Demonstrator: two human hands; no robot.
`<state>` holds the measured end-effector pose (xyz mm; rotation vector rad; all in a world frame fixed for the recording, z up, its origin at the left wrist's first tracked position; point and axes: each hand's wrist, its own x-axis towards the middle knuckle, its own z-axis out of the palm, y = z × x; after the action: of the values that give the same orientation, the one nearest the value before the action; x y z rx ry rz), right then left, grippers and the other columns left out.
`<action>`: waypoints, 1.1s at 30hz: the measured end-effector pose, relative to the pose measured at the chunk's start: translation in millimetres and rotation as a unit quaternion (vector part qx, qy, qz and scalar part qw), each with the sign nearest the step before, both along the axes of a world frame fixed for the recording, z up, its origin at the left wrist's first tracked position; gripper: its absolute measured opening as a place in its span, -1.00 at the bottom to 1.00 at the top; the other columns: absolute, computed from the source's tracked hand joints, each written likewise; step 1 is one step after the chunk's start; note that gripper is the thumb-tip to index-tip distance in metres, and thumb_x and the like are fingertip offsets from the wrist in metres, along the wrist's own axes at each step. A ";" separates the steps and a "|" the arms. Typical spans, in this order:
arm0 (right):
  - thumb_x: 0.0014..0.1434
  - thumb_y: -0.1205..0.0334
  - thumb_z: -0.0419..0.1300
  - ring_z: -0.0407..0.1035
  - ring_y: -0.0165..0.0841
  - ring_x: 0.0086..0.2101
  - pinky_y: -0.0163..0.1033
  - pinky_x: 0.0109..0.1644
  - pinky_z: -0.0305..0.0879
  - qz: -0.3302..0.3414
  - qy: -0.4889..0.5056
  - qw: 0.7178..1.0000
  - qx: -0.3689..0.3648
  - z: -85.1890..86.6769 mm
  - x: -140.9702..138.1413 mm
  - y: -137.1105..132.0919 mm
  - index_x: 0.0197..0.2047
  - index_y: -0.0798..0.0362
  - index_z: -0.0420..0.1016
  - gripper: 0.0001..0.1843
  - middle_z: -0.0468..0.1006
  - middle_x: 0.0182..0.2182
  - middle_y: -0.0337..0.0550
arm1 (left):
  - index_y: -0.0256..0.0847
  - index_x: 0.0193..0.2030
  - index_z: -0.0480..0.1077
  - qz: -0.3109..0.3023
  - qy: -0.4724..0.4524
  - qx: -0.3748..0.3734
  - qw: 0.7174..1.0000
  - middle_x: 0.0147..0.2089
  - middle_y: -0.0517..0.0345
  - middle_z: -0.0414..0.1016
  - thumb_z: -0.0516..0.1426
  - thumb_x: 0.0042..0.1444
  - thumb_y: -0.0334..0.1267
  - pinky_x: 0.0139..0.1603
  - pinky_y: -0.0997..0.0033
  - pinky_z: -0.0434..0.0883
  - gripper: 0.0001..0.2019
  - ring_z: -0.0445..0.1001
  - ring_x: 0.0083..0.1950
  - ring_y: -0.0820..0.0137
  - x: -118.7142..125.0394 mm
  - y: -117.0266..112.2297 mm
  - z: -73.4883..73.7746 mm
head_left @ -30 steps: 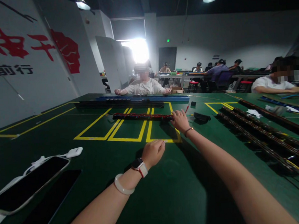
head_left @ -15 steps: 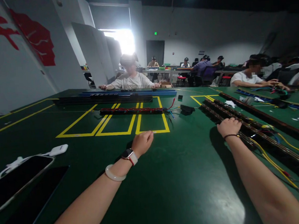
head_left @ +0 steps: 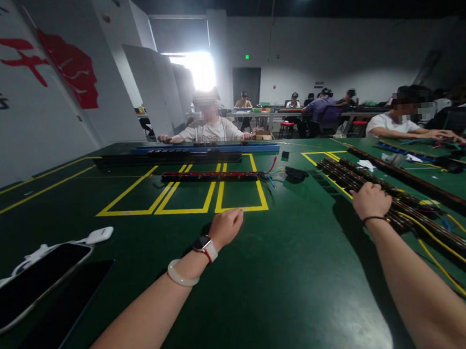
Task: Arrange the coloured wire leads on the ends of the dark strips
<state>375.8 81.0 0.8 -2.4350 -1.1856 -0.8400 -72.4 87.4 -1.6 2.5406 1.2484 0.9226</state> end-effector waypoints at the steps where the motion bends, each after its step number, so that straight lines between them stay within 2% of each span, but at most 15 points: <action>1: 0.19 0.07 0.06 0.33 -0.04 -0.27 -0.07 -0.28 0.06 0.007 -0.018 1.000 0.007 5.6 -4.9 0.8 -0.08 0.36 0.35 -0.54 0.39 -0.24 0.36 | -0.18 -0.48 0.24 -0.004 0.002 0.006 1.000 -0.49 0.19 0.37 -0.15 0.27 -0.18 -0.47 0.46 0.14 -0.66 0.33 -0.48 0.46 0.3 -0.2 0.0; 6: 0.20 0.06 0.05 0.30 -0.11 -0.23 -0.12 -0.21 0.08 0.088 -0.076 0.992 0.045 43.3 -45.6 4.9 -0.09 0.26 0.28 -0.61 0.38 -0.18 0.23 | -0.18 -0.47 0.29 -0.025 0.009 0.053 0.998 -0.45 0.14 0.39 -0.12 0.25 -0.23 -0.39 0.41 0.21 -0.69 0.35 -0.41 0.42 2.0 -2.2 2.3; 8: 0.21 0.03 0.03 0.30 -0.12 -0.23 -0.13 -0.22 0.09 0.133 -0.068 0.988 0.049 55.4 -72.5 5.9 -0.09 0.22 0.27 -0.61 0.38 -0.17 0.19 | -0.18 -0.41 0.33 -0.035 0.020 0.075 0.996 -0.41 0.11 0.41 -0.12 0.24 -0.25 -0.31 0.38 0.25 -0.71 0.36 -0.34 0.39 2.4 -4.3 4.3; 10: 0.22 -0.02 0.02 0.32 -0.18 -0.28 -0.18 -0.28 0.11 0.187 -0.039 0.981 0.038 60.5 -105.2 5.8 -0.11 0.17 0.28 -0.61 0.36 -0.15 0.14 | -0.19 -0.32 0.35 -0.046 0.033 0.097 0.994 -0.33 0.07 0.43 -0.12 0.23 -0.26 -0.22 0.34 0.28 -0.75 0.36 -0.26 0.35 2.8 -7.5 6.4; 12: 0.22 -0.06 0.00 0.33 -0.25 -0.34 -0.23 -0.37 0.10 0.249 0.000 0.968 0.010 57.5 -141.4 3.9 -0.13 0.13 0.28 -0.60 0.35 -0.16 0.08 | -0.19 -0.23 0.35 -0.050 0.039 0.120 0.991 -0.24 0.04 0.44 -0.10 0.22 -0.26 -0.10 0.27 0.29 -0.78 0.36 -0.16 0.32 3.4 -11.5 7.7; 16: 0.25 -0.03 -0.01 0.35 -0.30 -0.36 -0.27 -0.40 0.10 0.356 0.032 0.931 -0.073 36.5 -209.4 -7.0 -0.16 0.08 0.27 -0.67 0.36 -0.17 -0.01 | -0.17 -0.08 0.32 -0.044 0.035 0.169 0.984 -0.05 0.00 0.41 -0.05 0.19 -0.25 0.12 0.16 0.22 -0.78 0.32 0.04 0.26 4.7 -17.5 6.2; 20: 0.25 0.00 0.03 0.37 -0.30 -0.36 -0.26 -0.37 0.15 0.424 0.019 0.895 -0.139 17.3 -252.8 -21.4 -0.17 0.07 0.26 -0.71 0.38 -0.19 -0.03 | -0.19 0.05 0.24 -0.065 0.029 0.181 0.981 0.09 -0.05 0.33 0.02 0.14 -0.22 0.24 0.10 0.15 -0.67 0.22 0.20 0.22 5.5 -15.8 1.5; 23: 0.23 0.05 0.08 0.38 -0.28 -0.32 -0.25 -0.31 0.20 0.456 0.008 0.876 -0.158 9.3 -266.0 -28.1 -0.16 0.08 0.26 -0.74 0.39 -0.19 -0.03 | -0.20 0.16 0.13 -0.101 0.047 0.151 0.982 0.18 -0.07 0.26 0.06 0.10 -0.19 0.31 0.05 0.08 -0.53 0.16 0.27 0.22 6.0 -11.4 -0.9; 27: 0.21 0.09 0.12 0.38 -0.27 -0.28 -0.23 -0.26 0.25 0.489 0.020 0.858 -0.158 3.4 -265.0 -29.6 -0.13 0.11 0.26 -0.72 0.39 -0.19 -0.03 | -0.18 0.23 0.02 -0.139 0.076 0.095 0.983 0.21 -0.05 0.25 0.09 0.06 -0.19 0.35 0.05 0.04 -0.41 0.19 0.27 0.24 6.4 -7.0 -3.2; 30: 0.21 0.10 0.12 0.38 -0.29 -0.29 -0.23 -0.23 0.27 0.503 0.056 0.847 -0.163 0.9 -259.6 -28.0 -0.13 0.13 0.28 -0.72 0.39 -0.17 -0.02 | -0.18 0.22 0.02 -0.152 0.088 0.084 0.981 0.21 -0.07 0.26 0.12 0.03 -0.22 0.34 0.05 0.05 -0.39 0.20 0.26 0.23 6.7 -4.7 -6.3; 33: 0.22 0.16 0.11 0.39 -0.30 -0.25 -0.21 -0.16 0.30 0.539 0.096 0.820 -0.166 3.4 -254.7 -26.3 -0.12 0.12 0.32 -0.77 0.39 -0.17 -0.03 | -0.16 0.20 0.05 -0.139 0.085 0.078 0.984 0.18 -0.04 0.30 0.13 0.06 -0.23 0.30 0.05 0.11 -0.43 0.25 0.22 0.24 7.1 -2.3 -10.0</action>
<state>121.1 54.7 4.2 -1.4879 -2.3442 -0.0233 -65.3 85.1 -11.6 2.8730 0.8545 0.7811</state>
